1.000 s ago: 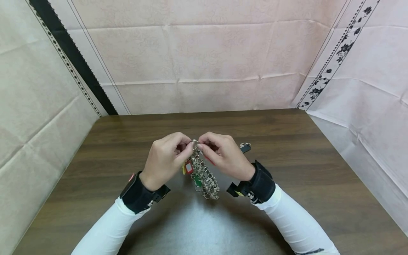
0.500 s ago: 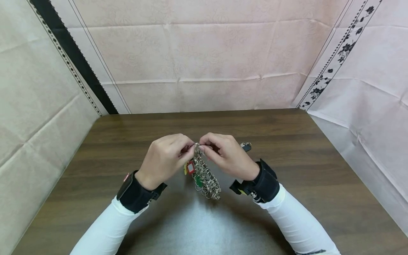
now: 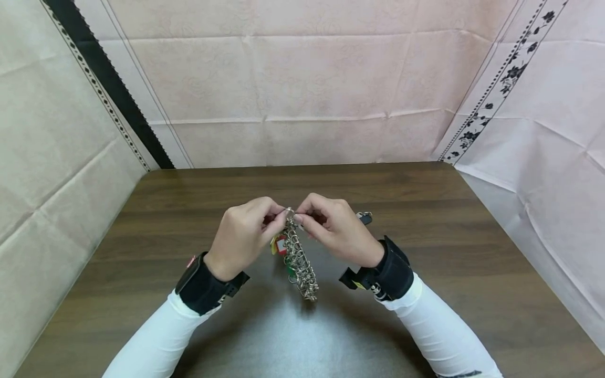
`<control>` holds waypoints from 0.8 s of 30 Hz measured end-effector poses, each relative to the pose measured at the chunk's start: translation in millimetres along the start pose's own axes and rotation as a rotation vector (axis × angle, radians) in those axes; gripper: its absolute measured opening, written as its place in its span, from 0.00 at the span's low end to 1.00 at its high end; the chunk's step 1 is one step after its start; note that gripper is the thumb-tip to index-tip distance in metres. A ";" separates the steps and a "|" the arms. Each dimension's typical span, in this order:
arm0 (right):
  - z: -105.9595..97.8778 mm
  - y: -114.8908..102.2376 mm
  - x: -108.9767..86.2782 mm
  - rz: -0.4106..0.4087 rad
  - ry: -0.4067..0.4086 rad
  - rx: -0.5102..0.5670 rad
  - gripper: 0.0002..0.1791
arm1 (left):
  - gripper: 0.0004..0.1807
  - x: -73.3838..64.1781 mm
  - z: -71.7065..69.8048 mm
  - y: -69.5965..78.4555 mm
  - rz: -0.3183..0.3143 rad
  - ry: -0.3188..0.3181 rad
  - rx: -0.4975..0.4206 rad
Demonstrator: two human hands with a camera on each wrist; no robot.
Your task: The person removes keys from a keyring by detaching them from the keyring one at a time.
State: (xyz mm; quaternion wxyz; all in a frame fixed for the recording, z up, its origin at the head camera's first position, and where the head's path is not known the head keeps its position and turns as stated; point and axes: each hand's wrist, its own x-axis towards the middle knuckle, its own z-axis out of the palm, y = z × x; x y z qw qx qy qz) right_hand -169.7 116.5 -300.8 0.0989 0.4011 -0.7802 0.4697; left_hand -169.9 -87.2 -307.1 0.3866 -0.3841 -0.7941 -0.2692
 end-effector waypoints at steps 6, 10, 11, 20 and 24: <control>1.7 1.6 0.5 0.020 0.014 0.038 0.06 | 0.03 -2.0 2.8 1.6 -0.078 0.037 -0.058; 2.7 2.4 -0.2 0.034 0.010 0.070 0.06 | 0.04 -3.2 6.3 3.9 -0.129 0.056 -0.086; 2.9 2.7 -0.4 0.036 0.008 0.076 0.06 | 0.05 -3.6 7.2 4.5 -0.141 0.059 -0.091; 2.6 0.8 -0.7 0.020 0.002 0.056 0.07 | 0.05 -5.2 12.2 7.6 -0.187 0.099 -0.127; 3.3 2.1 -0.5 0.023 -0.006 0.033 0.06 | 0.05 -5.6 13.5 7.7 -0.185 0.106 -0.126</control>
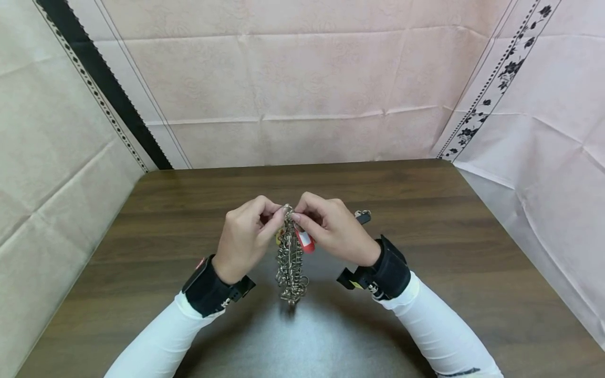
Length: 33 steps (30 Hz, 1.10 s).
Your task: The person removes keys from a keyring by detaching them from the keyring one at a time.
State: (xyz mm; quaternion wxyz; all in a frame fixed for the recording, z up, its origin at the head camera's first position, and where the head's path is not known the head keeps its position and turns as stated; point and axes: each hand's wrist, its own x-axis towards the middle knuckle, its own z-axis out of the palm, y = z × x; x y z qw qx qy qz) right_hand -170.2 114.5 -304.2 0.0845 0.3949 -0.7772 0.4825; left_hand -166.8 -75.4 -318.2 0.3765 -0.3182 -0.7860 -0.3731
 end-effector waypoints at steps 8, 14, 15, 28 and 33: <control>3.9 6.1 0.6 -0.007 -0.062 0.013 0.07 | 0.04 5.6 -7.1 0.6 0.014 0.048 -0.011; -7.3 5.3 -1.2 0.011 -0.056 -0.014 0.06 | 0.02 9.7 -14.3 -0.7 0.042 -0.041 0.040; -9.8 5.1 -1.0 0.014 -0.054 -0.023 0.05 | 0.02 10.1 -15.6 -0.9 0.045 -0.051 0.052; -36.6 15.5 1.7 0.098 -0.039 -0.104 0.06 | 0.09 12.6 -29.7 1.3 -0.205 -0.215 -0.087; -47.0 21.8 0.8 0.135 -0.038 -0.142 0.07 | 0.07 14.2 -35.3 4.9 -0.357 -0.326 -0.199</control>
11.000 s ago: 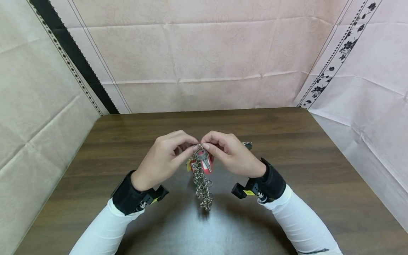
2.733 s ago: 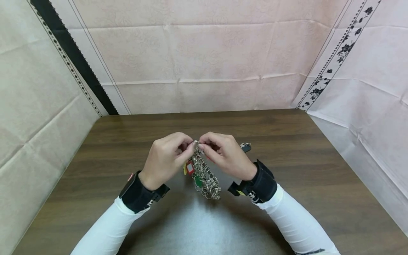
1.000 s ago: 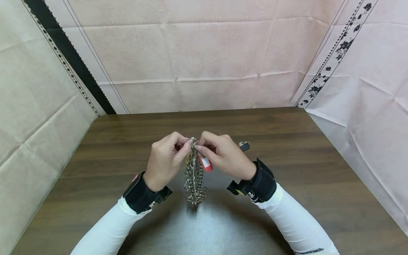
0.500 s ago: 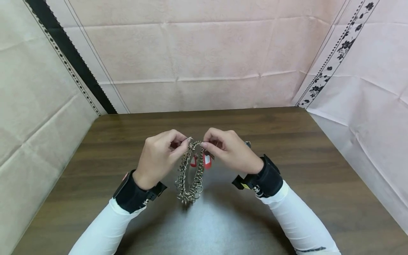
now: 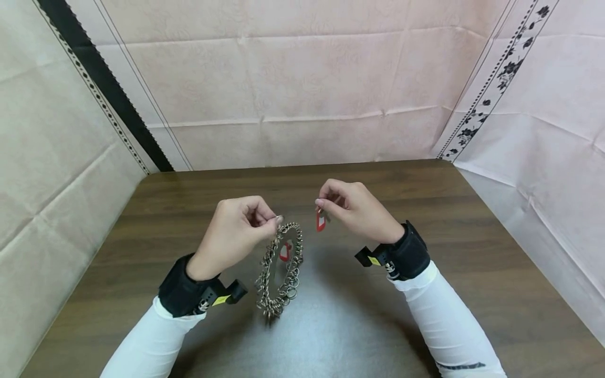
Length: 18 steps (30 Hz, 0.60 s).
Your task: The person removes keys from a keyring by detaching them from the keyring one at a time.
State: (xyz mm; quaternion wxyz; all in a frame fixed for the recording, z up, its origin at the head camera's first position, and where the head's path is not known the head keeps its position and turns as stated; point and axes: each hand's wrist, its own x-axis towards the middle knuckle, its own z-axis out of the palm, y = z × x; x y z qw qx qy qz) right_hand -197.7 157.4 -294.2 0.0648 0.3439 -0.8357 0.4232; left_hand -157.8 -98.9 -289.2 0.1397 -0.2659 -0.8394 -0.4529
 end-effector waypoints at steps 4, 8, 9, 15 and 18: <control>-7.3 7.4 0.8 0.025 0.016 -0.044 0.07 | 0.06 -0.2 -2.1 0.2 -0.020 -0.020 -0.045; -12.4 18.9 1.9 0.063 0.028 -0.104 0.04 | 0.06 1.1 -0.6 -2.1 0.053 0.053 -0.012; -13.3 22.2 2.2 0.075 0.028 -0.116 0.04 | 0.06 1.4 0.2 -2.6 0.083 0.078 0.013; -15.3 42.2 3.8 0.160 0.002 -0.161 0.04 | 0.04 2.5 4.8 -3.7 0.280 0.184 0.216; -14.2 52.1 5.0 0.204 -0.011 -0.185 0.04 | 0.05 2.8 6.3 -4.9 0.344 0.201 0.286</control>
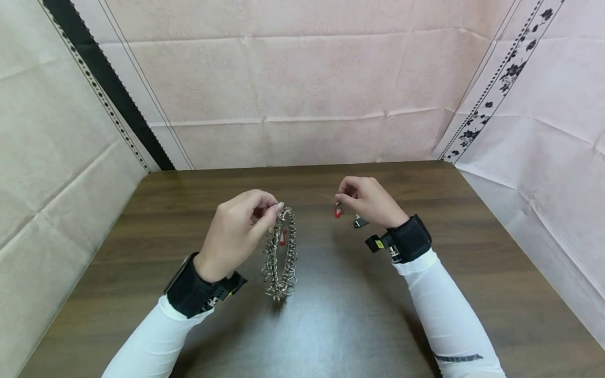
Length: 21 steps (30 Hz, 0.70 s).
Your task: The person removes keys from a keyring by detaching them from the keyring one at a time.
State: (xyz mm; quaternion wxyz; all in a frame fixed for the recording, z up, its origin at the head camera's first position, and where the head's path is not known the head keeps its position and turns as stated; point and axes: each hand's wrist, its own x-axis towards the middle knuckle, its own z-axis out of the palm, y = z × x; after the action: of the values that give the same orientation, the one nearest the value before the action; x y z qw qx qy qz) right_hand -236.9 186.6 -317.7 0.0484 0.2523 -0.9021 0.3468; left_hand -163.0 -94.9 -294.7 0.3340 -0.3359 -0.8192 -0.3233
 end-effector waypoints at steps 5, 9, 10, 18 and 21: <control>7.5 16.8 7.0 0.058 -0.013 -0.043 0.04 | 0.06 0.7 2.2 -1.8 0.075 0.013 0.104; 13.5 26.3 11.1 0.102 -0.037 -0.053 0.03 | 0.06 0.5 3.6 -2.5 0.097 0.033 0.131; 14.8 27.9 11.6 0.108 -0.043 -0.053 0.03 | 0.06 0.3 3.9 -2.5 0.097 0.040 0.130; 22.6 42.2 13.7 0.119 -0.069 -0.070 0.04 | 0.08 -0.2 6.0 -2.5 0.096 0.058 0.123; 23.2 48.1 12.9 0.142 -0.098 -0.094 0.04 | 0.08 0.5 7.3 -3.6 0.101 0.065 0.120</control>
State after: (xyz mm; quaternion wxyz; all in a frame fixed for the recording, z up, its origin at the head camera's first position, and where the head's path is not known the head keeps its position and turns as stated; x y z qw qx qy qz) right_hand -269.6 196.5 -360.8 -0.0087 0.2019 -0.9343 0.2936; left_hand -168.4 -91.3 -299.6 0.3958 -0.3455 -0.8079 -0.2671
